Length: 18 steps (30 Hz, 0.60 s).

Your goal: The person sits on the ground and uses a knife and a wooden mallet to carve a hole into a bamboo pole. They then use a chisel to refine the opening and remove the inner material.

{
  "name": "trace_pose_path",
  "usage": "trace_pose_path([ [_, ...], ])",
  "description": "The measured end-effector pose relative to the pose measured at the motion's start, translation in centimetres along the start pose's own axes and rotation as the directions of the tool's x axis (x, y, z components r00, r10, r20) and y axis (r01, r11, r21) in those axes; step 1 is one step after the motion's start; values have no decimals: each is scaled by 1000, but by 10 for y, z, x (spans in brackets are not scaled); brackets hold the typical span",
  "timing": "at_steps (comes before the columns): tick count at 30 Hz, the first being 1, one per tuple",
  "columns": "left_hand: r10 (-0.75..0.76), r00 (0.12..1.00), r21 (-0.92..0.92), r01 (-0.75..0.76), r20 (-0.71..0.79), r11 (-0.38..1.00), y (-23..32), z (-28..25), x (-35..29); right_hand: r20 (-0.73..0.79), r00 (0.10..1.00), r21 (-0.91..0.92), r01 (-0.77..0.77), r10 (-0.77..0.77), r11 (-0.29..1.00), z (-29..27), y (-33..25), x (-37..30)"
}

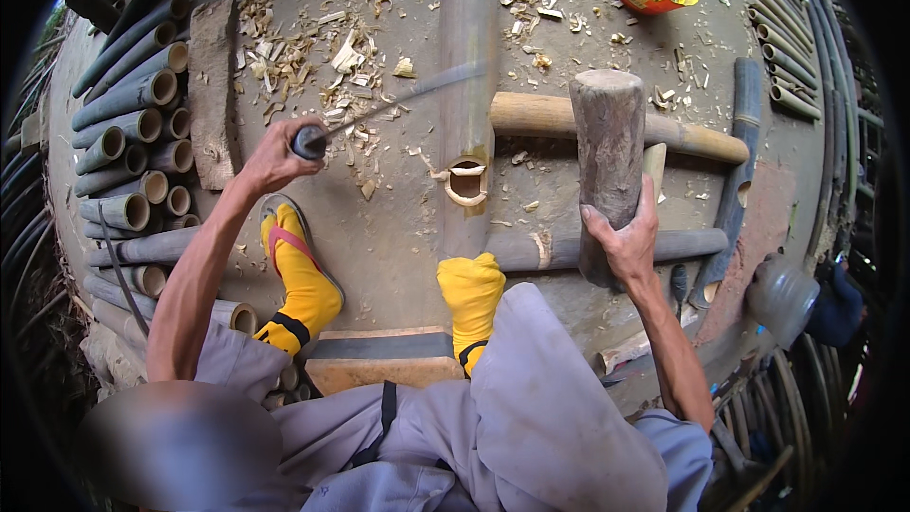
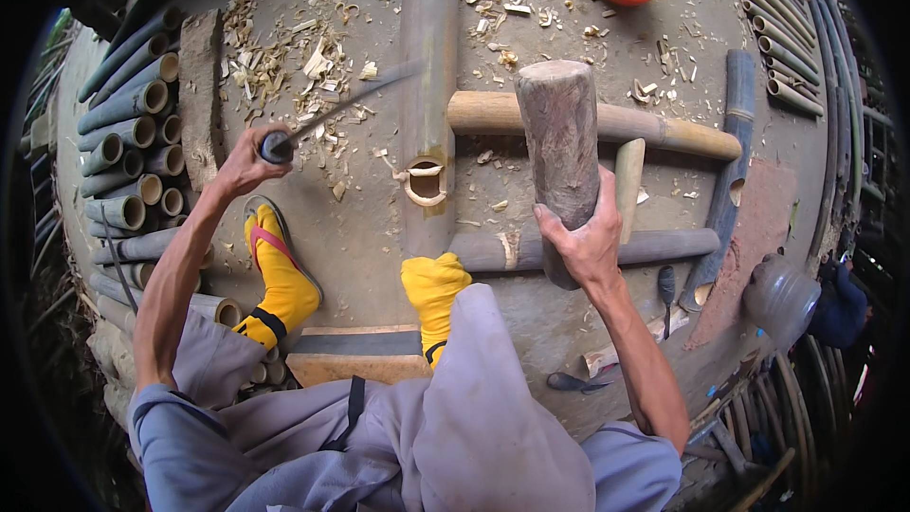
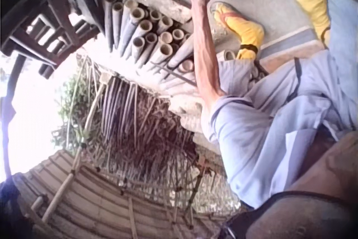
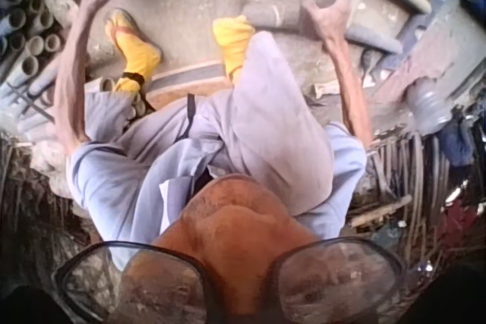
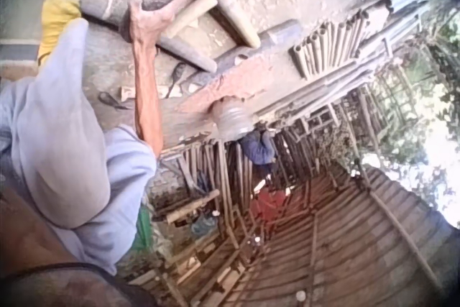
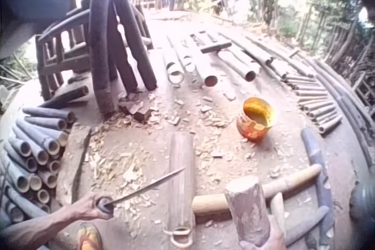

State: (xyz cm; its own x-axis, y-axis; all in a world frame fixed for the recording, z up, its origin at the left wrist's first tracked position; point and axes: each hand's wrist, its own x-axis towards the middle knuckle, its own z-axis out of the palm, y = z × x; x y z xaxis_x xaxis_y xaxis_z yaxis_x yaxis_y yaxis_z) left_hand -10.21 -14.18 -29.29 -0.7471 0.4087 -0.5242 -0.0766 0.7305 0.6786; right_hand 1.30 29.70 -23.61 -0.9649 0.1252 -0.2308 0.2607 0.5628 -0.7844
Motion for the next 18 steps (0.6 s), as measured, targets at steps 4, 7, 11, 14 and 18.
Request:
trace_pose_path([
  [4,-31,984,145,5,178,989,-2,15,6,32,998,21,-47,46,999,-1,0,0],
  [7,-34,981,242,-13,191,970,-7,17,14,73,995,51,-74,70,996,4,-9,0],
  [11,-111,961,323,24,253,946,-4,12,20,116,993,6,-16,15,1000,3,-18,5],
  [14,-121,960,349,25,254,937,-2,12,19,138,990,44,-37,31,998,4,-29,8],
  [18,-142,953,350,41,267,936,-3,16,17,18,958,86,283,-286,955,17,-56,17],
])
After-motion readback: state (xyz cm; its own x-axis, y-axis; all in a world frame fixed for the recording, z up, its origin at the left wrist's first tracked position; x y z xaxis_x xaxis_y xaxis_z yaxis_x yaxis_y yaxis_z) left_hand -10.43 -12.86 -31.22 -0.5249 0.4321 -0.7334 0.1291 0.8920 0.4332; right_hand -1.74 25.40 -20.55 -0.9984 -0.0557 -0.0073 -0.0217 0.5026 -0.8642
